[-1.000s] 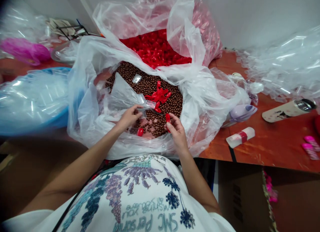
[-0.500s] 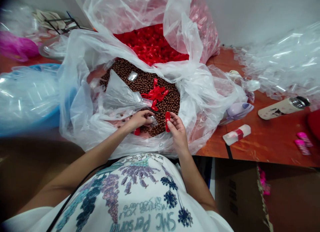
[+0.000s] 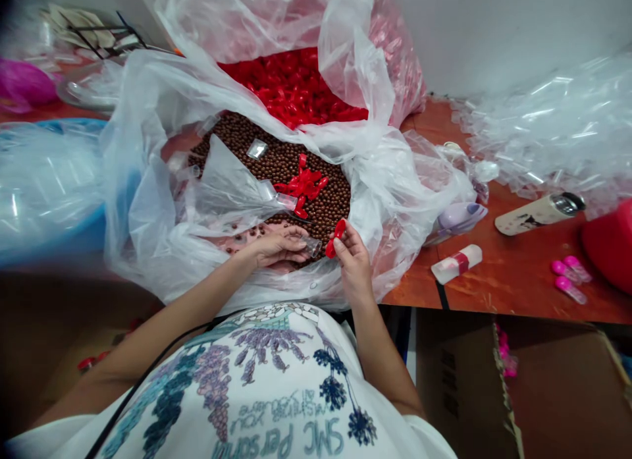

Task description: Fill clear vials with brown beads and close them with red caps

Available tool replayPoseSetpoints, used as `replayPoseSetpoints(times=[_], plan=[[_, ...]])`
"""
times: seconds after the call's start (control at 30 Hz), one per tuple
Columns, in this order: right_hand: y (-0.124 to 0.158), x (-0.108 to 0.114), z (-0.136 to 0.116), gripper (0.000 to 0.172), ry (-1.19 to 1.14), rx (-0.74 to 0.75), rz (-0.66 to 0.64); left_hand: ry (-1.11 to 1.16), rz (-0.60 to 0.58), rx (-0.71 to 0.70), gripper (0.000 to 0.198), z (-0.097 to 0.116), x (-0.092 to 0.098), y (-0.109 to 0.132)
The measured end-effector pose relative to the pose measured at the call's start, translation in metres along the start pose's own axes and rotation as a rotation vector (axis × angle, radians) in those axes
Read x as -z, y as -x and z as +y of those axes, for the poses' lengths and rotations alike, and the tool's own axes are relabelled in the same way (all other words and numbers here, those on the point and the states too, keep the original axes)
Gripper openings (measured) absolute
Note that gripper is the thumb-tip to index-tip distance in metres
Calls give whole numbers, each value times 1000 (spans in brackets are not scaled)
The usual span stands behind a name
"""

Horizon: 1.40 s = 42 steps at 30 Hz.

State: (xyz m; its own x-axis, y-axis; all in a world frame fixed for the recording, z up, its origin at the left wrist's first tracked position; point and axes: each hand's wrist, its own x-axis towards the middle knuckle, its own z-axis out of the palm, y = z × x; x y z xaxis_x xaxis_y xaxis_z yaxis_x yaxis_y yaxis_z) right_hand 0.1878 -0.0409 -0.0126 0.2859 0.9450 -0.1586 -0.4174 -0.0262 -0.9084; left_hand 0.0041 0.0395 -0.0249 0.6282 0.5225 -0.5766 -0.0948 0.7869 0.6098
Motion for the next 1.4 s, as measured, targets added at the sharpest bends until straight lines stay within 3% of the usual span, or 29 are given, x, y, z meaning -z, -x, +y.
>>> replayPoseSetpoints(times=[0.17, 0.4, 0.57, 0.7, 0.83, 1.07, 1.3, 1.4], plan=[[1, -4, -6, 44, -27, -69, -69, 134, -50, -56, 31, -3, 0, 15], [2, -26, -4, 47, 56, -150, -176, 310, 37, -384, 46, -13, -5, 49], [-2, -45, 1, 49, 126, -176, -244, 326, 128, -486, 35, -17, -2, 59], [-5, -53, 4, 46, 147, -172, -317, 312, 185, -500, 36, -18, 4, 62], [-7, -56, 5, 33, 227, -139, -345, 297, 206, -481, 40, -21, 10, 63], [-12, -60, 11, 40, 367, -42, -413, 216, 235, -451, 40, -27, 15, 64], [-16, -60, 12, 41, 441, -11, -348, 89, 221, -470, 39, -32, 13, 62], [-16, -63, 11, 33, 506, 59, -346, 33, 224, -487, 39, -33, 11, 62]])
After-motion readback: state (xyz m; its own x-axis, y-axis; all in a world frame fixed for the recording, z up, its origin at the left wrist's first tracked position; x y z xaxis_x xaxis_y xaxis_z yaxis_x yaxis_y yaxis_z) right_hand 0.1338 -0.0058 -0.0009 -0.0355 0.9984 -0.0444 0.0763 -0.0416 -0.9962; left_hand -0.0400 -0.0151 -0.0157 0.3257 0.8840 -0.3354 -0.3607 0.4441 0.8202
